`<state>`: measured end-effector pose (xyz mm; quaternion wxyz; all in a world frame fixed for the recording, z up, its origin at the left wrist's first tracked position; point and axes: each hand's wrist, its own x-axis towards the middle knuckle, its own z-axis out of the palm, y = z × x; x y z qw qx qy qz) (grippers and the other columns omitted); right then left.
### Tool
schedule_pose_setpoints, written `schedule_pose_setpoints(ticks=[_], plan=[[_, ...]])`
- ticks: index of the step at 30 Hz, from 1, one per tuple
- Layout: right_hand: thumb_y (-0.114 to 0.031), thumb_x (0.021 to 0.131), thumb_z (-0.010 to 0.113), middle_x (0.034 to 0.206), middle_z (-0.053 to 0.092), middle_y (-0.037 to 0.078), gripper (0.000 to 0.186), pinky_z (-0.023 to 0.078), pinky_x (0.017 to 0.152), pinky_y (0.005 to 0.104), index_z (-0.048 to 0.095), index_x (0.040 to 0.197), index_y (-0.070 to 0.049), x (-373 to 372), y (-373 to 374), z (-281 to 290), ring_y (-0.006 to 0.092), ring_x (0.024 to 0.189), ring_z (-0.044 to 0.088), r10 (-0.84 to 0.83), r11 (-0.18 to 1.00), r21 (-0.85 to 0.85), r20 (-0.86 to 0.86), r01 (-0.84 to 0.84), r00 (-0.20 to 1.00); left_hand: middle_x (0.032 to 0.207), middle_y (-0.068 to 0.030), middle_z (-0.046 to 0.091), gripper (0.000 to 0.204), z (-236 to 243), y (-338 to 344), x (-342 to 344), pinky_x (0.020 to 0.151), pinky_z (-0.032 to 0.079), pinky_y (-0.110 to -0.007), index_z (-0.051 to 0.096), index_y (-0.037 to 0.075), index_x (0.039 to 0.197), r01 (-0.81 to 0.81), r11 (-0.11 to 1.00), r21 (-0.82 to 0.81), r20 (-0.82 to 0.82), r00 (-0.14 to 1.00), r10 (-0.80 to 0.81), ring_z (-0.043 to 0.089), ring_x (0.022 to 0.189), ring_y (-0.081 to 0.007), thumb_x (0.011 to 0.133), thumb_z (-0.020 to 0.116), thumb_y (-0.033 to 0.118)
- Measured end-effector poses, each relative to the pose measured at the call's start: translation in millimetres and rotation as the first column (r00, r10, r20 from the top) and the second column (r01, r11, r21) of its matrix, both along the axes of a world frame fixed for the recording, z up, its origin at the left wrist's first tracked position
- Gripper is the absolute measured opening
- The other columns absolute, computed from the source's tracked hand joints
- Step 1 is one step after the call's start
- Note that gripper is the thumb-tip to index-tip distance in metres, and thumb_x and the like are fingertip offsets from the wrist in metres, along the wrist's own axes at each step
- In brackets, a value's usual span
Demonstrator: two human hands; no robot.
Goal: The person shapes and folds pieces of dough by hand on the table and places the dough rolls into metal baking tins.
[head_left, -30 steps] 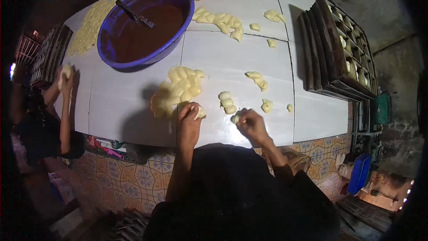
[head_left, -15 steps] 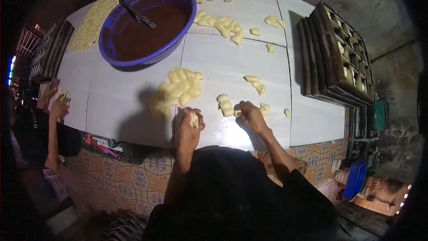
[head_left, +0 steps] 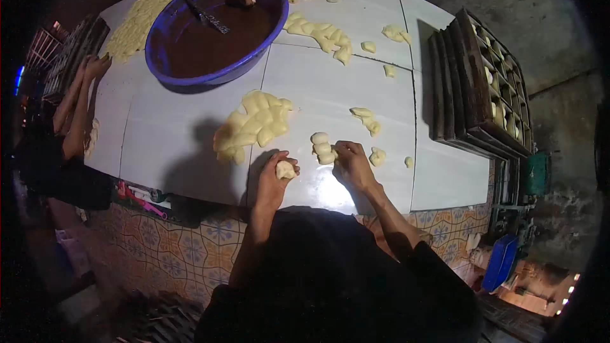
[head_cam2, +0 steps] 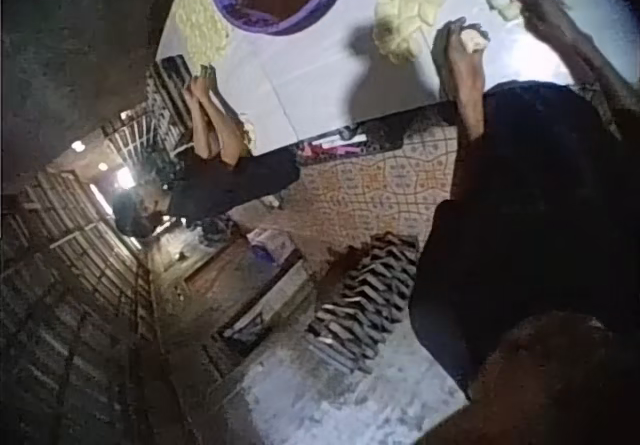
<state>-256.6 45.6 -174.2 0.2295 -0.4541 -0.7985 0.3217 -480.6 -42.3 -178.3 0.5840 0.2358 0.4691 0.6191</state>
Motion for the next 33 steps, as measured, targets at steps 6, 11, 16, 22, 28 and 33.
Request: schedule_pose_setpoints(ticks=[6,11,16,22,28,33], plan=[[-0.002,0.073,0.064,0.136,0.046,0.021,0.052,0.043,0.096,0.0444,0.058,0.125,-0.006,-14.6,-21.0,33.8,0.037,0.12,0.045,-0.089,0.97,0.242,0.24,0.03,0.967,0.107,-0.0174,0.061,0.025,8.0,-4.2,3.1,0.085,0.053,-0.04,0.052,0.002,0.121,-0.03,0.999,0.037,0.248,0.968,0.02,0.06,0.101,-0.0248,0.099,0.046,0.011],[-0.009,0.086,0.064,0.127,0.05,0.017,0.04,0.044,0.098,0.0397,0.057,0.124,-0.005,-71.5,-37.2,63.8,0.0325,0.12,0.05,0.131,0.976,-0.137,-0.257,-0.17,0.958,0.129,-0.0121,0.057,0.046,38.9,4.1,13.9,0.097,0.045,-0.034,0.032,0.007,0.146,0.017,0.999,0.041,0.371,0.928,-0.031,0.054,0.116,-0.0194,0.102,0.044,0.014],[-0.003,0.083,0.067,0.1,0.057,0.007,0.029,0.046,0.075,0.0261,0.066,0.113,-0.001,-84.8,-22.3,101.2,0.0156,0.082,0.055,-0.084,0.988,-0.151,-0.447,0.017,0.891,0.12,-0.0125,0.062,0.034,82.1,7.2,8.5,0.094,0.044,-0.027,0.058,0.001,0.126,-0.044,0.998,0.039,-0.271,0.961,0.053,0.056,0.109,-0.0143,0.094,0.06,0.012],[-0.033,0.097,0.052,0.124,0.043,0.013,0.04,0.044,0.086,0.0345,0.063,0.119,-0.002,-90.8,13.4,86.7,0.0224,0.105,0.05,0.007,0.959,-0.236,-0.531,-0.155,0.847,0.087,-0.0054,0.069,0.014,68.8,24.0,8.9,0.073,0.048,-0.022,0.07,-0.004,0.098,-0.201,0.967,0.158,-0.384,0.889,0.248,0.061,0.078,-0.0079,0.085,0.068,0.001],[-0.043,0.087,0.064,0.137,0.047,0.015,0.043,0.026,0.11,0.0457,0.068,0.11,-0.006,-107.1,26.0,92.9,0.0327,0.132,0.033,0.274,0.921,-0.088,-0.544,-0.379,0.793,0.105,-0.006,0.061,0.021,49.8,36.7,10.6,0.086,0.05,-0.031,0.059,0.004,0.111,-0.055,0.983,0.177,0.826,0.551,-0.118,0.059,0.1,-0.0144,0.096,0.053,0.017],[-0.047,0.079,0.073,0.133,0.043,0.012,0.096,0.034,0.104,0.0345,0.02,0.148,-0.005,-81.9,67.3,81.4,0.0228,0.127,0.04,-0.024,0.705,-0.466,-0.769,-0.535,0.638,0.13,-0.0164,0.052,0.088,87.5,94.8,1.1,0.098,0.044,-0.043,0.041,0.0,0.137,0.032,0.897,0.441,0.802,0.434,-0.41,0.053,0.115,-0.0288,0.083,0.055,0.067]])
